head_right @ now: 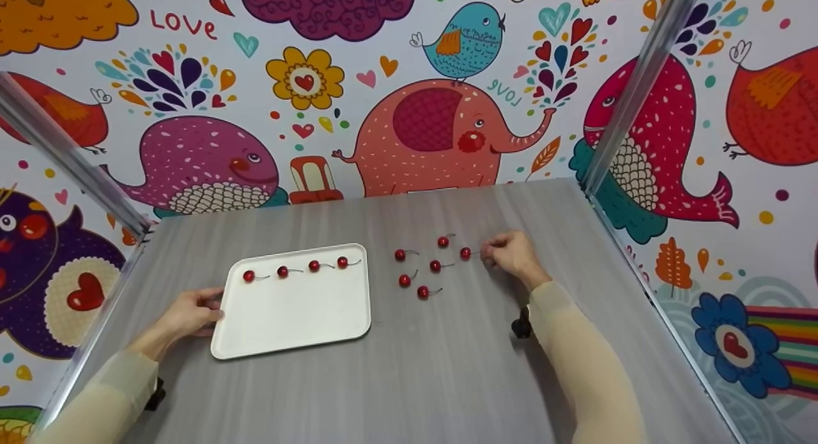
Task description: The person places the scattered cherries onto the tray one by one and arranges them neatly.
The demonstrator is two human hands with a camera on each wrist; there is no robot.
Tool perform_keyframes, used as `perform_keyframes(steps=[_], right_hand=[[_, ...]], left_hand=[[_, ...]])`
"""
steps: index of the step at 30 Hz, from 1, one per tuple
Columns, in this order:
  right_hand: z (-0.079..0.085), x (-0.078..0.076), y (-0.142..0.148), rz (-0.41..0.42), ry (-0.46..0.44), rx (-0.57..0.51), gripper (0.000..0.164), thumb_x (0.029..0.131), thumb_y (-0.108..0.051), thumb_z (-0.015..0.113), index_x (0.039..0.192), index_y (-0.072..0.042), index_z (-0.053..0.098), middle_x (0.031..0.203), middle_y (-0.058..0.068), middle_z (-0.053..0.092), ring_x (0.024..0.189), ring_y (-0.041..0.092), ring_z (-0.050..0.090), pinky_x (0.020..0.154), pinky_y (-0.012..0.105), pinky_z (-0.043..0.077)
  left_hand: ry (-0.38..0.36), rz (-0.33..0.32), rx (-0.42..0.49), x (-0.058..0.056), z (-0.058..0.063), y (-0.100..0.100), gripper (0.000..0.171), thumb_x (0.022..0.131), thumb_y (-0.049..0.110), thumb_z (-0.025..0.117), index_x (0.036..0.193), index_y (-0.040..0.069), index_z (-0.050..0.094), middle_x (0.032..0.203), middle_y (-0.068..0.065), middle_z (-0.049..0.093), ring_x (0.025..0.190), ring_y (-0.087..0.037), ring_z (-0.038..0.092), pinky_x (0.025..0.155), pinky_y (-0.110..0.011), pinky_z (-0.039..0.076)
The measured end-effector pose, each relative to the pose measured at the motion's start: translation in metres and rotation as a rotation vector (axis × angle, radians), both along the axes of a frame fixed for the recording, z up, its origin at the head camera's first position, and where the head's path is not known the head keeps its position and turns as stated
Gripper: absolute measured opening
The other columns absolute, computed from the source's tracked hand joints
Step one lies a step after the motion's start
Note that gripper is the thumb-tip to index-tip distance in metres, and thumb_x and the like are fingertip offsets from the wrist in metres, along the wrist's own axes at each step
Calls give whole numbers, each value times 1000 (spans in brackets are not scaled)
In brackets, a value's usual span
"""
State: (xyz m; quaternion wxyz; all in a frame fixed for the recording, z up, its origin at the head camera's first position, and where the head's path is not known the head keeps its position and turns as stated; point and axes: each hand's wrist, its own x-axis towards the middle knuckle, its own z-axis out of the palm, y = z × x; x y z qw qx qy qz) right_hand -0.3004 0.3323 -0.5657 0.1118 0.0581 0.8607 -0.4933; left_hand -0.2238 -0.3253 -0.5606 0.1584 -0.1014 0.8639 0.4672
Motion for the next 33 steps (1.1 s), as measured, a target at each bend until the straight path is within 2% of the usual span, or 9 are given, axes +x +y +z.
perform_keyframes(steps=[4,11,16,21,33], right_hand=[[1,3,-5,-19,13,-38,33,109,-17,72,130,7,79,105,8,85,84,12,74,77,24,65],[3,7,-18,-87,-28,-148,38,110,-21,72,137,5,76,111,6,86,89,14,78,81,25,66],[3,7,-29,-101,22,-218,35,108,-14,72,134,10,76,101,1,86,83,10,80,76,27,67],[5,10,-41,-97,44,-251,34,108,-13,72,133,10,76,96,-4,85,82,10,78,75,27,66],[10,15,-75,-50,52,-312,31,107,-11,73,128,11,77,94,-1,84,83,13,80,78,30,67]], left_hand=[[0,4,3,-1,0,0,74,96,-6,63,166,-11,43,108,-12,56,89,-20,70,76,-39,67],[2,7,19,-1,1,0,74,95,-7,62,166,-12,42,107,-11,57,88,-19,69,75,-37,66],[10,11,33,0,2,0,75,93,-7,62,165,-13,43,103,-9,56,83,-17,69,73,-37,66],[13,11,35,1,3,0,74,93,-7,63,165,-13,44,102,-8,56,82,-16,69,73,-37,67],[15,11,28,1,0,0,74,95,-6,63,166,-11,43,103,-8,56,86,-18,68,74,-38,67]])
